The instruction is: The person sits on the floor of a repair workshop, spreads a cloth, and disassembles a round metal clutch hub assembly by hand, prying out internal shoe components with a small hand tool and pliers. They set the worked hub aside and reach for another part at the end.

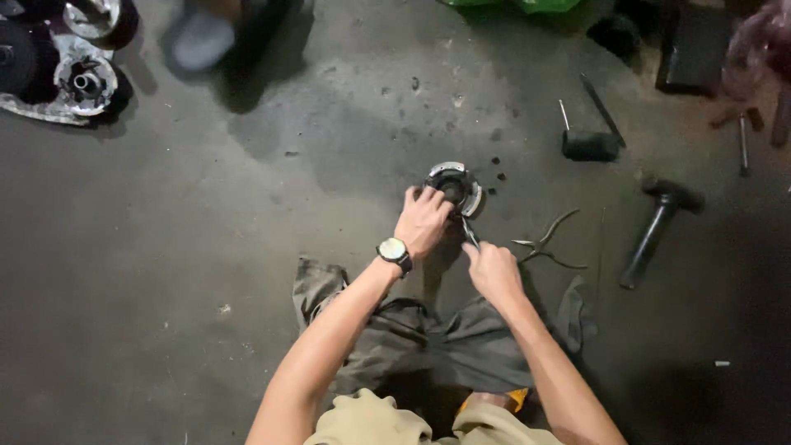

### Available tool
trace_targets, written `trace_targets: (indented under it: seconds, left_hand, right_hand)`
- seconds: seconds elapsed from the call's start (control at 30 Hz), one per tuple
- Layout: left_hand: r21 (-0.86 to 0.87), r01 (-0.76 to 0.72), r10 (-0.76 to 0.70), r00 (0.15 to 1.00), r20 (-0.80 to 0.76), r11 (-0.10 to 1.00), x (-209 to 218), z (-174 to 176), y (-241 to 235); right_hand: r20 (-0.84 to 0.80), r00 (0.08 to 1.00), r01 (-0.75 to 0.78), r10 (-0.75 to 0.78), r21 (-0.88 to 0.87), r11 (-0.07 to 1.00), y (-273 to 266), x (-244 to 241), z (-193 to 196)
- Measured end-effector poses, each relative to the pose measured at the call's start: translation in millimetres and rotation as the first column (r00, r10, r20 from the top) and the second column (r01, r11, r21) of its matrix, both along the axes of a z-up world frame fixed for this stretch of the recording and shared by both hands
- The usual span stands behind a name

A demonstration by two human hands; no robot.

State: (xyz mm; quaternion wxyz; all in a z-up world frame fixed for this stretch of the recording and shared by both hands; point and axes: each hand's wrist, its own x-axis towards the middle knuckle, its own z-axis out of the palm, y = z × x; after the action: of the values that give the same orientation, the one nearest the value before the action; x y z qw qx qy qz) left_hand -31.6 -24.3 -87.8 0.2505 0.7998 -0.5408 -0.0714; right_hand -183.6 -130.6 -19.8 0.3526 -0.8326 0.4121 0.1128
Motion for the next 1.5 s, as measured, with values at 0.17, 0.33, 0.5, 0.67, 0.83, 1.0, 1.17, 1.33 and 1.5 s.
trace_targets:
  seconds: [0.17, 0.33, 0.5, 0.67, 0.83, 1.0, 1.17, 1.33, 1.5]
  left_hand:
    - [-0.072, 0.095, -0.098, 0.994, -0.039, 0.993, 9, 0, 12]
    - [-0.156, 0.221, -0.225, 0.974, -0.012, 0.963, 20, -23, 26]
    - [-0.087, 0.238, -0.234, 0.971, 0.050, 0.967, 20, -18, 25]
    - [-0.061, 0.236, -0.233, 0.971, 0.058, 0.970, 21, -17, 24]
    - [-0.092, 0.226, -0.223, 0.974, 0.038, 0.970, 22, -16, 27]
    - [-0.113, 0.229, -0.227, 0.973, 0.037, 0.967, 24, -15, 29]
    - [-0.120, 0.239, -0.236, 0.971, 0.034, 0.964, 24, -18, 29]
    - [-0.121, 0.236, -0.234, 0.972, 0.034, 0.964, 25, -18, 28]
    - [-0.126, 0.239, -0.238, 0.971, 0.026, 0.963, 26, -15, 29]
  right_hand:
    - [-0.154, 0.983, 0.143, -0.095, 0.341, 0.929, -25, 6, 27]
    - [-0.214, 0.968, 0.227, -0.129, 0.539, 0.811, -61, 17, 1]
    - [-0.329, 0.942, 0.266, -0.066, 0.609, 0.747, -72, 50, 3]
    - [-0.352, 0.934, 0.180, 0.064, 0.616, 0.767, -75, 74, 5]
    - [-0.445, 0.881, 0.131, 0.160, 0.555, 0.821, -66, 97, 22]
    - [-0.451, 0.874, 0.114, 0.181, 0.553, 0.826, -72, 101, 12]
    - [-0.488, 0.842, 0.084, 0.229, 0.539, 0.838, -69, 112, 18]
    - [-0.522, 0.816, 0.065, 0.250, 0.511, 0.857, -70, 117, 12]
    - [-0.536, 0.797, 0.056, 0.278, 0.524, 0.850, -72, 117, 2]
